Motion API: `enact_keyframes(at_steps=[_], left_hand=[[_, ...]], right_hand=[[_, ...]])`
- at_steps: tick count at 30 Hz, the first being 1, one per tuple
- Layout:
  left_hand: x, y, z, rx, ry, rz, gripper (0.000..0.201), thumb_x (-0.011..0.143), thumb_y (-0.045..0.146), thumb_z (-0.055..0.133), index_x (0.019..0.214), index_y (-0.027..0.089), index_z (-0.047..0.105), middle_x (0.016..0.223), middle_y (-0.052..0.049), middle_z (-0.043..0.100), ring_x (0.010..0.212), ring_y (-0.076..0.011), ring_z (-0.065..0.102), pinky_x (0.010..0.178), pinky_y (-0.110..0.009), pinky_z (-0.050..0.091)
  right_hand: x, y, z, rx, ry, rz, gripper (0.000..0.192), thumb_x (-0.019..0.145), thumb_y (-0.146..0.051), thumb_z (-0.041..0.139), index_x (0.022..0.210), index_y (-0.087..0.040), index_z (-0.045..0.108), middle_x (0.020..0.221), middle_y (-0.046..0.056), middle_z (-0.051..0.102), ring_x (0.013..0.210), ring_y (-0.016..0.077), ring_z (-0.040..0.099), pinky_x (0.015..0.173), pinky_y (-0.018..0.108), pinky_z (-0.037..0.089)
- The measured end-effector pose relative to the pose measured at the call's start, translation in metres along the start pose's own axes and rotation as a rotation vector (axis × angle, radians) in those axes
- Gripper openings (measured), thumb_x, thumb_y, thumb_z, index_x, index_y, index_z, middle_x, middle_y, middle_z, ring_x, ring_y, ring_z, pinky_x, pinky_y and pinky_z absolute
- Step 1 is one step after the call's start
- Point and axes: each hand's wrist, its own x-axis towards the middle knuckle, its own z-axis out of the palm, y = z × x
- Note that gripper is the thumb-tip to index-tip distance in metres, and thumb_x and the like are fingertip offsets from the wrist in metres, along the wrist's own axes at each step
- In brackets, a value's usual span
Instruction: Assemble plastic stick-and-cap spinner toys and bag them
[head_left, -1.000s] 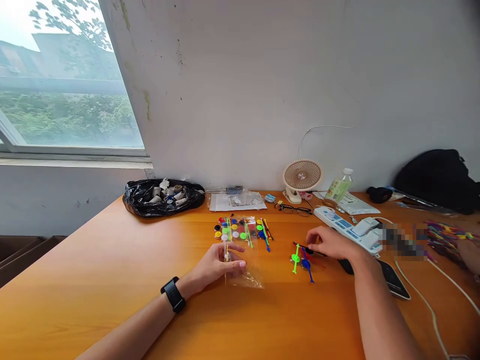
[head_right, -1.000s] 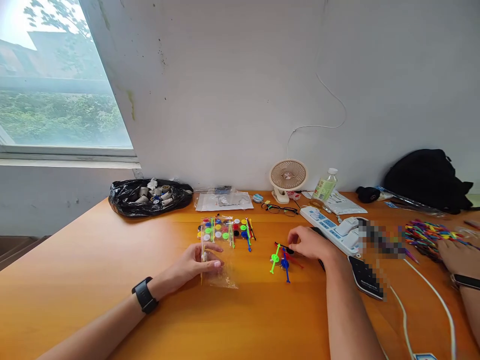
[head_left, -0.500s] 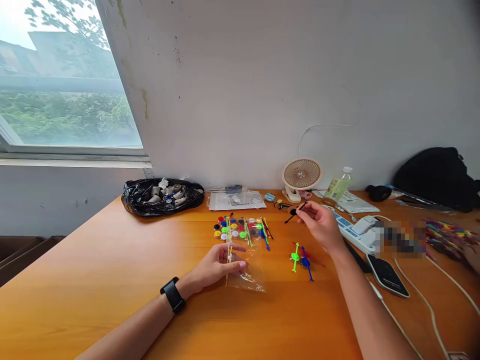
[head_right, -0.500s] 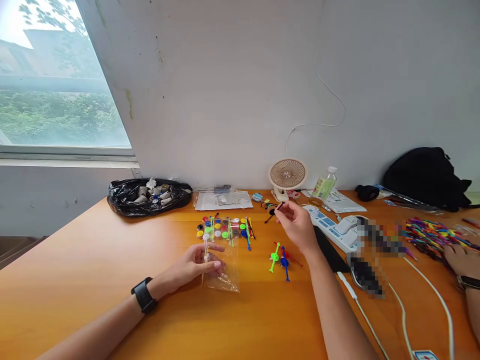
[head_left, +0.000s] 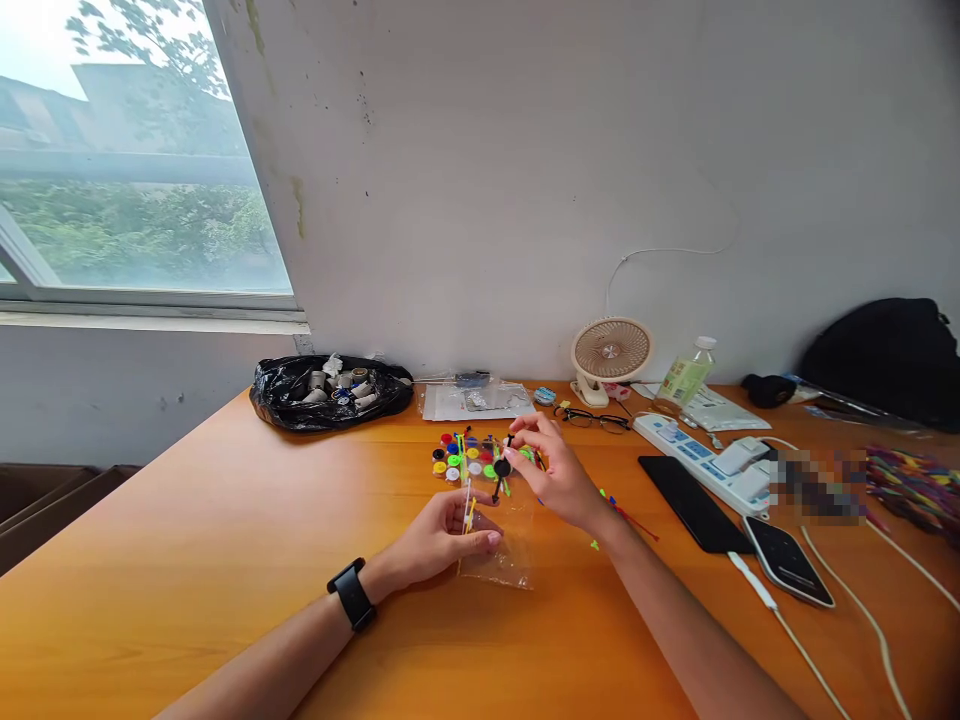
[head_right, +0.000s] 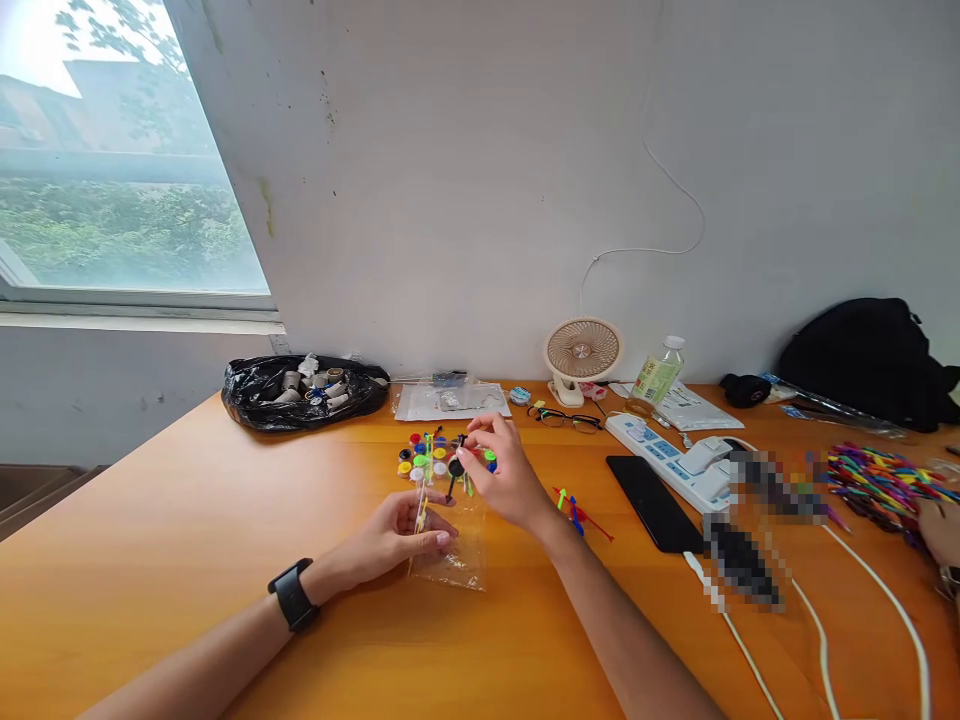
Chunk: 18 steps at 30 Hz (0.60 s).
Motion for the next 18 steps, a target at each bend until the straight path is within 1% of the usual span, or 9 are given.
enact_keyframes(at_steps=[2,3,5,8,11,13,14,16,18], left_hand=[[0.000,0.001,0.001,-0.010,0.009,0.002,0.063,0.076,0.040,0.090,0.127,0.016,0.063,0.105,-0.012,0.078,0.083,-0.0199,0.074,0.083,-0.033,0.056],[0.000,0.002,0.001,-0.023,0.013,0.004,0.062,0.076,0.040,0.090,0.127,0.016,0.063,0.106,-0.012,0.078,0.084,-0.0198,0.074,0.084,-0.034,0.056],[0.000,0.004,0.003,-0.058,0.008,0.007,0.059,0.076,0.039,0.090,0.125,0.017,0.064,0.108,-0.012,0.078,0.086,-0.0198,0.074,0.086,-0.034,0.056],[-0.002,0.010,0.003,-0.097,0.001,0.011,0.058,0.076,0.038,0.090,0.124,0.017,0.066,0.104,-0.011,0.078,0.090,-0.0216,0.074,0.087,-0.036,0.057],[-0.004,0.021,0.001,-0.111,0.025,0.065,0.056,0.077,0.036,0.090,0.125,0.017,0.067,0.107,-0.012,0.077,0.103,-0.0253,0.073,0.092,-0.038,0.056],[-0.006,0.026,-0.001,-0.152,0.057,0.095,0.053,0.081,0.037,0.087,0.127,0.018,0.066,0.111,-0.012,0.076,0.106,-0.0251,0.071,0.095,-0.040,0.056],[-0.006,0.026,-0.001,-0.179,0.067,0.091,0.053,0.082,0.038,0.086,0.127,0.019,0.066,0.111,-0.011,0.075,0.104,-0.0242,0.072,0.094,-0.040,0.056],[-0.005,0.024,-0.001,-0.210,0.063,0.053,0.055,0.080,0.037,0.087,0.127,0.019,0.065,0.107,-0.010,0.075,0.093,-0.0215,0.073,0.088,-0.038,0.057],[-0.003,0.018,0.000,-0.196,0.050,0.012,0.059,0.076,0.035,0.091,0.125,0.017,0.064,0.100,-0.008,0.075,0.084,-0.0199,0.073,0.082,-0.035,0.057]], right_hand=[[0.003,-0.002,-0.004,-0.064,-0.079,-0.012,0.030,0.101,-0.041,0.057,0.081,-0.022,0.069,0.123,0.009,0.057,0.124,0.0291,0.051,0.110,0.049,0.039],[0.005,-0.003,-0.006,-0.091,-0.093,-0.020,0.030,0.101,-0.041,0.056,0.081,-0.023,0.070,0.125,0.009,0.057,0.126,0.0294,0.049,0.111,0.049,0.038],[0.008,-0.006,-0.012,-0.130,-0.070,-0.033,0.029,0.102,-0.042,0.056,0.086,-0.024,0.072,0.125,0.008,0.058,0.126,0.0292,0.049,0.112,0.049,0.037],[0.012,-0.005,-0.029,-0.155,-0.003,-0.049,0.027,0.103,-0.042,0.054,0.090,-0.024,0.071,0.118,0.008,0.062,0.119,0.0277,0.055,0.108,0.045,0.039],[0.011,0.010,-0.056,-0.213,0.005,-0.017,0.029,0.102,-0.043,0.053,0.090,-0.022,0.068,0.107,0.008,0.067,0.104,0.0249,0.061,0.096,0.039,0.046],[0.006,0.029,-0.077,-0.293,-0.066,0.113,0.030,0.100,-0.046,0.053,0.090,-0.021,0.067,0.098,0.008,0.070,0.089,0.0232,0.063,0.078,0.034,0.049],[0.001,0.040,-0.087,-0.342,-0.145,0.198,0.031,0.098,-0.048,0.055,0.091,-0.021,0.068,0.094,0.007,0.071,0.082,0.0223,0.062,0.072,0.033,0.048],[-0.010,0.061,-0.104,-0.372,-0.361,0.332,0.028,0.093,-0.047,0.060,0.092,-0.021,0.071,0.092,0.007,0.072,0.079,0.0218,0.063,0.072,0.033,0.049],[-0.021,0.076,-0.114,-0.336,-0.527,0.415,0.021,0.087,-0.039,0.066,0.094,-0.021,0.073,0.097,0.007,0.073,0.082,0.0223,0.065,0.076,0.032,0.050]])
